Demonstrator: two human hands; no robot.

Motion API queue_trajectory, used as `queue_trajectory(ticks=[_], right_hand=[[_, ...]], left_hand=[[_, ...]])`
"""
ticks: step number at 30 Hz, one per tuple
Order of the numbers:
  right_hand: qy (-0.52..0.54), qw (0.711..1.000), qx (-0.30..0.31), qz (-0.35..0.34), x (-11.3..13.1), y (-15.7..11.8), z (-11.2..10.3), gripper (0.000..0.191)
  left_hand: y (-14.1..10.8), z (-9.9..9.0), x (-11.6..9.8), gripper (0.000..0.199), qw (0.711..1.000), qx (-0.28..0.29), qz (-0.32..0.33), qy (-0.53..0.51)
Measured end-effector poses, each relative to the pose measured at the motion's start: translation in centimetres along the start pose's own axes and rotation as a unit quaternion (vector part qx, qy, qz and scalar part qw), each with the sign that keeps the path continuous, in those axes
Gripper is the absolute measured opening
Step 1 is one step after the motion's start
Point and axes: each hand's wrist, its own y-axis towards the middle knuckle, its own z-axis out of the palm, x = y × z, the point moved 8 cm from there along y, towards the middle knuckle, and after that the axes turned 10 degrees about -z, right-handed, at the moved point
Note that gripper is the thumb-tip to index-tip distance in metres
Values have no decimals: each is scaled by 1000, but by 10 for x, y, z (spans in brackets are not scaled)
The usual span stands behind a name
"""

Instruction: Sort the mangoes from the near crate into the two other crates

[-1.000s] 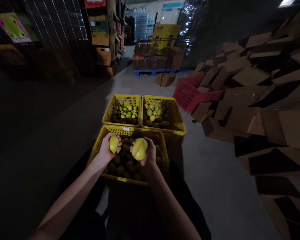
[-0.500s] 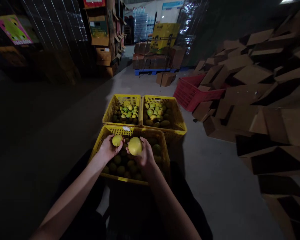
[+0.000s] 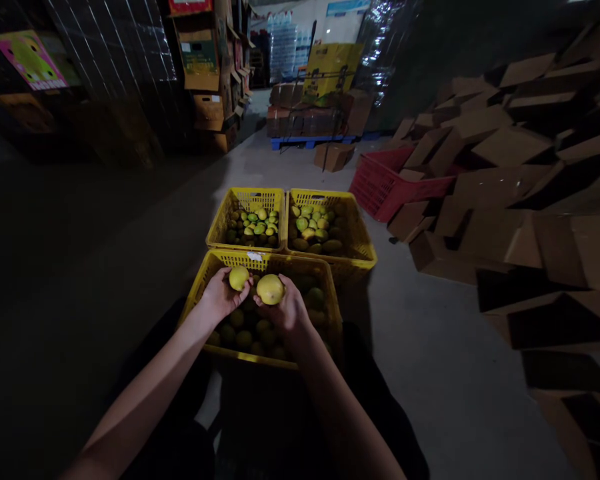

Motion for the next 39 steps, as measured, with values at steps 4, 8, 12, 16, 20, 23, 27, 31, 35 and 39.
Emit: queue_trajectory(ticks=[4, 8, 12, 16, 20, 23, 27, 31, 35, 39], right_hand=[[103, 976, -20, 192, -23, -12, 7, 25], [144, 958, -47, 243, -30, -18, 9, 19], [150, 961, -30, 231, -31, -16, 8, 20], [138, 964, -17, 224, -32, -15, 6, 21], [123, 967, -26, 220, -31, -16, 5, 23], [95, 981, -11, 167, -22, -12, 6, 24], [94, 987, -9, 127, -17, -9, 6, 24], [145, 973, -11, 181, -26, -13, 7, 26], [210, 949, -19, 235, -34, -17, 9, 30], [262, 926, -77, 261, -35, -19, 7, 26]], left_hand=[[-1, 3, 0, 19, 999, 28, 4, 34], [-4, 4, 2, 24, 999, 24, -6, 28], [-6, 4, 1, 24, 1000, 7, -1, 13], [-8, 6, 2, 22, 1000, 8, -7, 5], [-8, 9, 4, 21, 999, 25, -21, 13], [-10, 9, 5, 21, 999, 23, -31, 26], [-13, 7, 4, 23, 999, 9, -35, 19], [-15, 8, 4, 24, 999, 8, -38, 28], [-16, 7, 5, 21, 999, 6, -38, 27], [-16, 8, 5, 23, 999, 14, -39, 25]])
